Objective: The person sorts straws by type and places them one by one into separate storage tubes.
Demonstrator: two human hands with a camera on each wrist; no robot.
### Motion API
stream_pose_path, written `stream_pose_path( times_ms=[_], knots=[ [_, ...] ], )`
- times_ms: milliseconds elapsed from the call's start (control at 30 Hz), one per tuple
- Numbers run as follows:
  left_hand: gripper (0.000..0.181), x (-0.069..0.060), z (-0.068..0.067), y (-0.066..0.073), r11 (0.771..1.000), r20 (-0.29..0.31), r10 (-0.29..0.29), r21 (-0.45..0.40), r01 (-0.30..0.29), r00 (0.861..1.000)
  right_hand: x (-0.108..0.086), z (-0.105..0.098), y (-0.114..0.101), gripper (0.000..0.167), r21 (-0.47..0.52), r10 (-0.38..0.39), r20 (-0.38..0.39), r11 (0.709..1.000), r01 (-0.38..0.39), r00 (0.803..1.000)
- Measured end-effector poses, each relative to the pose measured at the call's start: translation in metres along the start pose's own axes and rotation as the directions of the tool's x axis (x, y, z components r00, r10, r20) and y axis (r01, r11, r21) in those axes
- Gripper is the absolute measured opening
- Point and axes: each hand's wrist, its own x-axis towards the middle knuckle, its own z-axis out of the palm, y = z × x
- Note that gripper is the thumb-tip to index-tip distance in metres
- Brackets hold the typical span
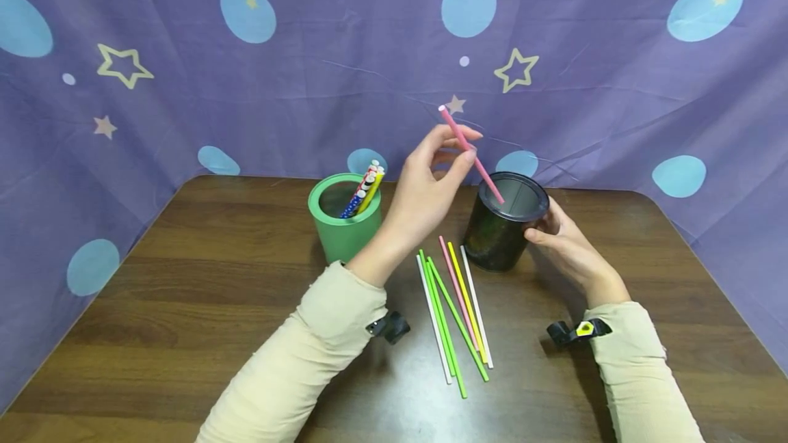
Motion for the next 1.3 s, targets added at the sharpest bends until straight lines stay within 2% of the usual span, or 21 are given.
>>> stream_pose_path(
  times_ms=[333,667,867,1100,1300],
  knots=[
    [0.019,0.001,0.012,-0.022,0.996,0.056,-0.050,0.072,0.046,0.997,-0.001,0.001,-0.001,0.062,0.014,0.008,0.004,1.000,-0.008,1.000],
    [0.020,0.000,0.017,-0.044,0.984,0.092,-0.105,0.156,0.090,0.990,-0.001,0.001,-0.001,0.065,0.021,0.006,0.006,1.000,-0.006,1.000],
    [0.019,-0.001,0.019,-0.049,0.972,0.119,-0.157,0.197,0.132,0.980,-0.002,0.001,-0.002,0.068,0.029,0.015,0.010,0.999,-0.015,1.000],
    [0.019,-0.004,0.018,-0.053,0.959,0.146,-0.162,0.256,0.121,0.976,-0.002,0.001,-0.002,0.066,0.043,0.012,0.012,0.999,-0.013,1.000],
    [0.021,-0.013,0.011,-0.059,0.938,0.151,-0.241,0.289,0.191,0.959,-0.002,0.000,-0.002,0.065,0.049,0.010,0.015,0.999,-0.011,1.000]
  ],
)
